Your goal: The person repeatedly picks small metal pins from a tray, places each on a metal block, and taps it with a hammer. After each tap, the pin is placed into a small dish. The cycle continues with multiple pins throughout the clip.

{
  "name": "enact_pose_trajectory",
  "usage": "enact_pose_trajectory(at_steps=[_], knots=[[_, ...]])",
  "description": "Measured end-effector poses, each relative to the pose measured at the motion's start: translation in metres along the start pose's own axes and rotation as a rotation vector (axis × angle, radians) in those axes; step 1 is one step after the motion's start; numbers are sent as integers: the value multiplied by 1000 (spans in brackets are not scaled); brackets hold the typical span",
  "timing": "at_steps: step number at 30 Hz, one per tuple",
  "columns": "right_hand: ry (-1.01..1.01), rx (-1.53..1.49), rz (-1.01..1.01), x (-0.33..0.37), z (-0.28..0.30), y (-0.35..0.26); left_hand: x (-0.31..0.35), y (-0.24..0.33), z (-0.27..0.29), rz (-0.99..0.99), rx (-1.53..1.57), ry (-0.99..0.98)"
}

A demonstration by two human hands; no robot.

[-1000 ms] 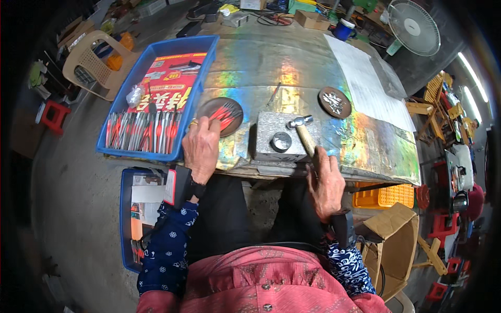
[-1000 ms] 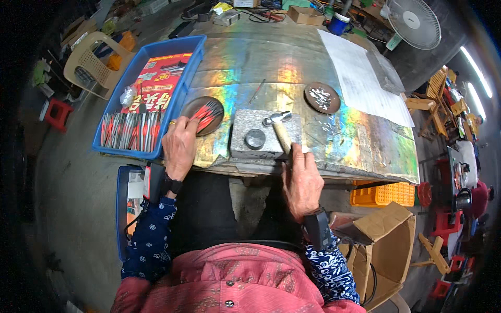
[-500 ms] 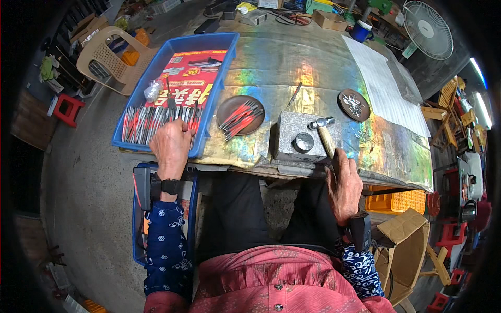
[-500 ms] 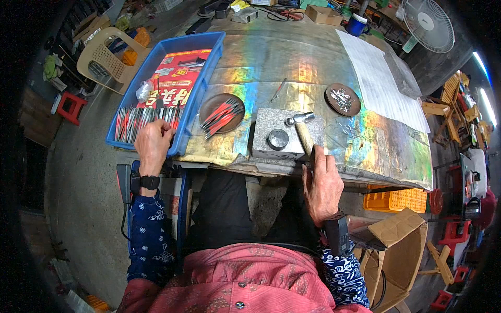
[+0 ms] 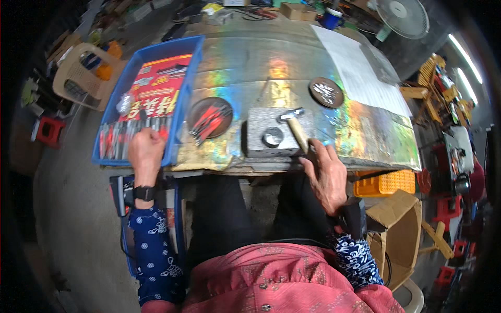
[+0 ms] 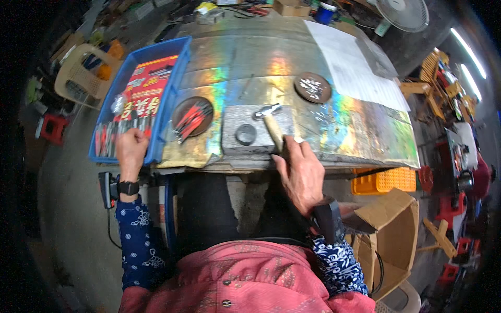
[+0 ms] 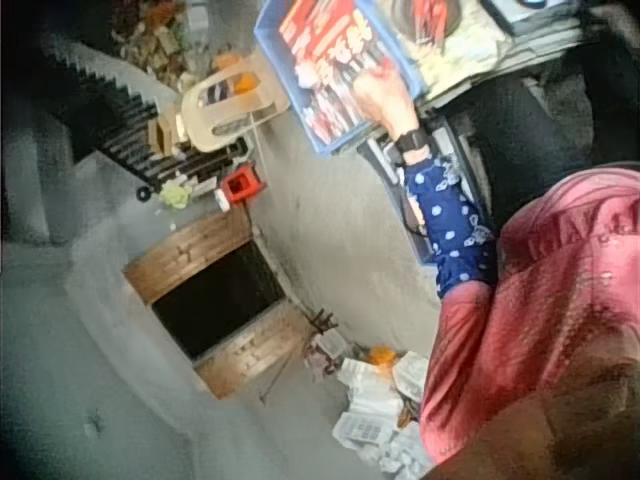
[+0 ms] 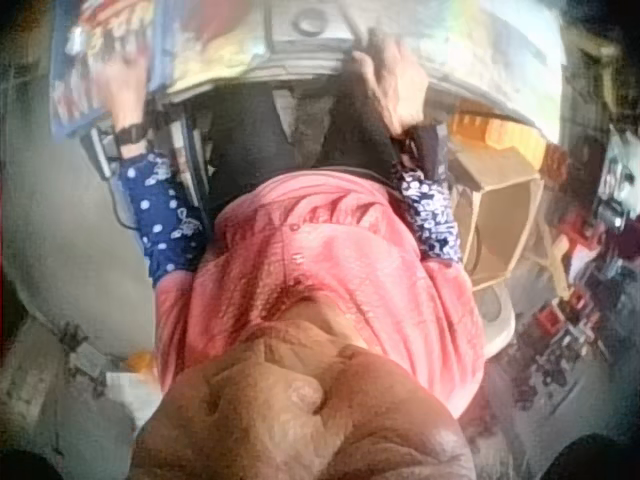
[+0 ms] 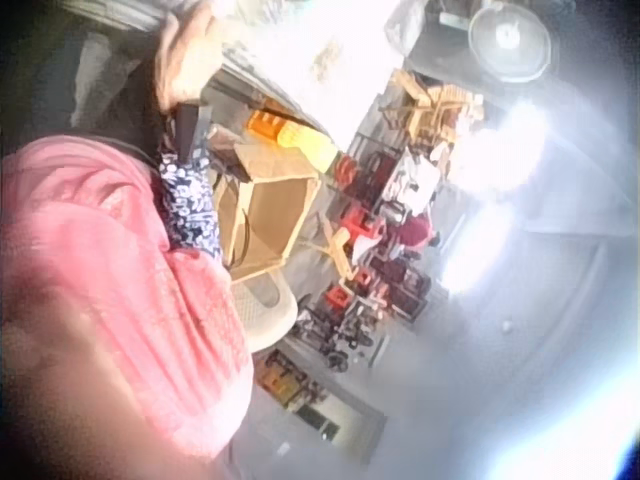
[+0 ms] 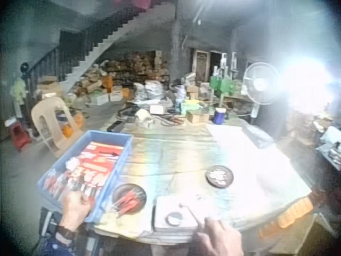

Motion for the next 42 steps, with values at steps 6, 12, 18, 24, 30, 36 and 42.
enact_pose_trajectory(at_steps=[6,12,18,24,30,36,42], knots=[[157,-26,1,-2,18,35,4,4,16,30,277,53],[64,180,-154,-5,12,99,17,37,31,-23,876,-89],[-12,199,-227,0,-1,134,44,90,19,-38,1095,-403],[-43,247,-232,-8,-6,149,67,125,1,-24,1172,-539],[-74,284,-176,-16,-10,157,73,138,-8,-28,1162,-585],[-39,365,-25,-22,-19,157,78,148,-16,20,1215,-639],[-136,512,-30,-27,-29,155,80,160,-21,-33,1225,-644]])
Point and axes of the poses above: each hand's wrist, its own x-axis away from the middle knuckle, its own z-axis out of the back of the hand, y = z × x, the point moved 7 cm from there along -x, towards the middle knuckle, and after that the axes turned 10 degrees about z, right-handed, at the moved point
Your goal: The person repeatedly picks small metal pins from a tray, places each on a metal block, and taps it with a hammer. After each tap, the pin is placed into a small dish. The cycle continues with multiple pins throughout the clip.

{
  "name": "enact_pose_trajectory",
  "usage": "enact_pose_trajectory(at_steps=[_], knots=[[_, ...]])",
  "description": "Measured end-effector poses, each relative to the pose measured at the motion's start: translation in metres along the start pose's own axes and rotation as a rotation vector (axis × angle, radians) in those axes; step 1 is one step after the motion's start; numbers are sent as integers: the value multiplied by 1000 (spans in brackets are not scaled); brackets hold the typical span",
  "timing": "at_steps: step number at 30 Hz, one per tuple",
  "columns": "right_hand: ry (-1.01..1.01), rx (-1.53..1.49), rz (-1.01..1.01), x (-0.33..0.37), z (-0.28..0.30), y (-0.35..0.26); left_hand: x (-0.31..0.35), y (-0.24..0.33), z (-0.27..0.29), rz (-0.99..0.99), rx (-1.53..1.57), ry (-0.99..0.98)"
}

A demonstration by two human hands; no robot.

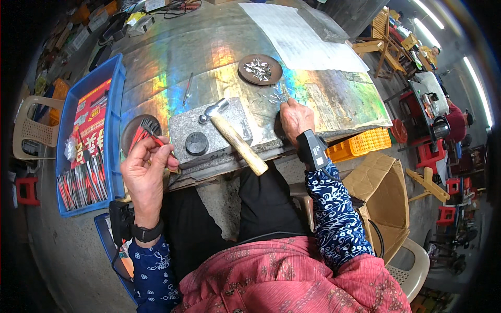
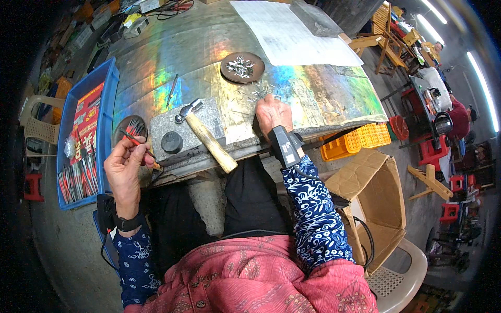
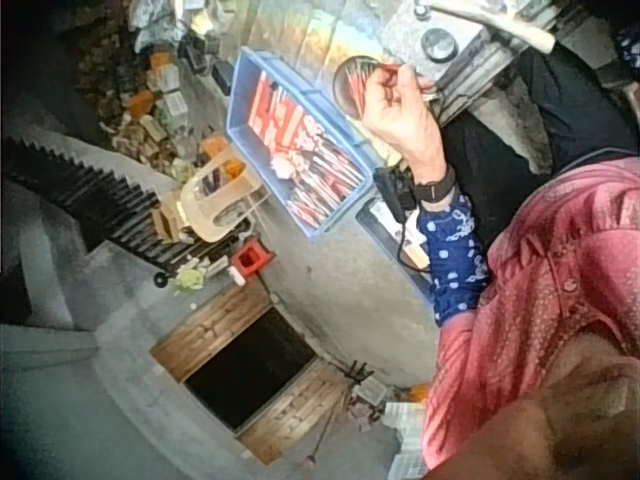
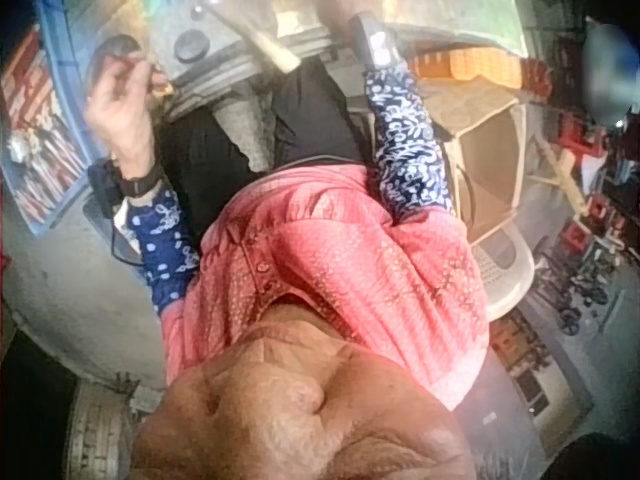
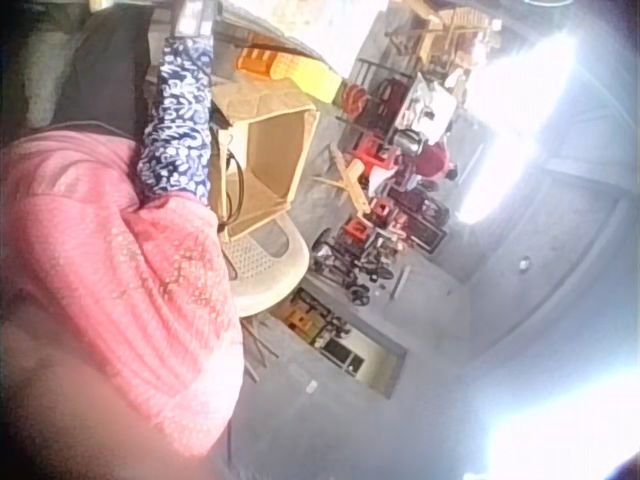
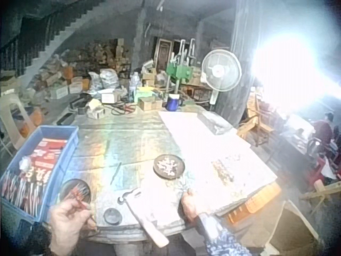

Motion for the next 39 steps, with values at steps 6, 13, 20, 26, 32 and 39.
enact_pose_trajectory(at_steps=[6,13,20,26,32,39], knots=[[-97,-78,-49,-4,-3,4,-7,-11,-7,53,88,18],[-66,-160,-47,0,2,8,-5,-12,-12,-6,72,22],[75,-324,-98,13,23,9,-2,-12,-14,-62,-48,28],[248,-583,-144,23,38,7,2,-10,-14,-105,-171,54],[404,-740,-99,33,73,-24,7,6,-12,-230,-298,119],[370,-963,60,40,120,-90,15,-6,-23,107,357,-88]])
Point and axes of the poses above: each hand's wrist, its own x-axis away from the middle knuckle, its own z-axis out of the back of the hand, y = z × x, the point moved 7 cm from there along -x, towards the middle knuckle, and after that the axes turned 10 degrees about z, right-handed, at the moved point
